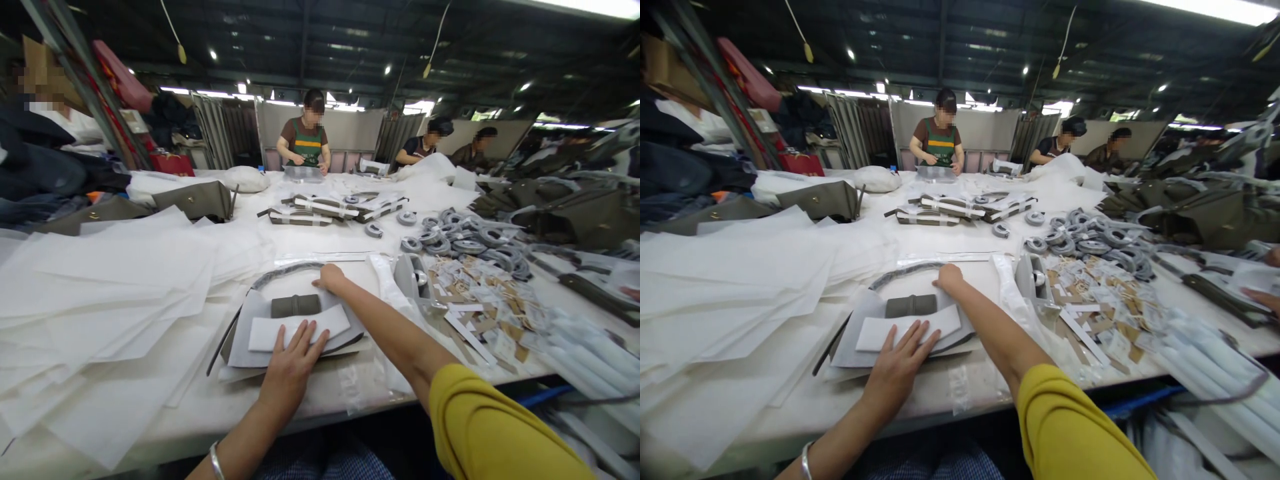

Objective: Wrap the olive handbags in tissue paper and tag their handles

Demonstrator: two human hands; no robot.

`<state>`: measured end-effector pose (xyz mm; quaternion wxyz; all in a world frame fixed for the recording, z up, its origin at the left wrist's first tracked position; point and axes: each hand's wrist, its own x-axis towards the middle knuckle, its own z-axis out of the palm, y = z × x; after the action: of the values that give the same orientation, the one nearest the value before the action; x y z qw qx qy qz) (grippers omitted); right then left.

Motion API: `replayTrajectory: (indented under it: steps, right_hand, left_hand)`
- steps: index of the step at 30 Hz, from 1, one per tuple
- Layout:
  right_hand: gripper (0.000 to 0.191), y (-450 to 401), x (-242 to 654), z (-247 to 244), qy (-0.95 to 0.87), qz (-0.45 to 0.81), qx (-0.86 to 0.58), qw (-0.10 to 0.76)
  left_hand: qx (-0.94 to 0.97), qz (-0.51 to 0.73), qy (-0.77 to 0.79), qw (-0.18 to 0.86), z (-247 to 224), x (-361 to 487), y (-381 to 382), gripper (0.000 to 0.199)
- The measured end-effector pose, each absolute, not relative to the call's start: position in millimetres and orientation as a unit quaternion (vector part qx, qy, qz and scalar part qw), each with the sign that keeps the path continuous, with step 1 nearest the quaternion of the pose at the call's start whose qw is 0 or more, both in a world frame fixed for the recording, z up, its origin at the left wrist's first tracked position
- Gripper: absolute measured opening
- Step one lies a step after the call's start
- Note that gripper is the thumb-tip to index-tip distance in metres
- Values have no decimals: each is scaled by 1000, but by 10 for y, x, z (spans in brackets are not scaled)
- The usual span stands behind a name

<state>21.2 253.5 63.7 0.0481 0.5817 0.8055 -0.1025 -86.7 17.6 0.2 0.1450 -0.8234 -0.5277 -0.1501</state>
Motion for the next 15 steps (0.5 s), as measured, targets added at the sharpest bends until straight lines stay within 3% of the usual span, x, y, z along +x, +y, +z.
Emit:
replayTrajectory:
  steps: [7,15]
  right_hand:
    - [24,2631,312,433,778,-198,595,31]
    - [16,2450,604,554,795,-310,483,-197]
  left_hand:
    - [-820,-160,-531,141,-17,-892,178,70]
    - [-821,-161,-536,108,-13,-890,178,71]
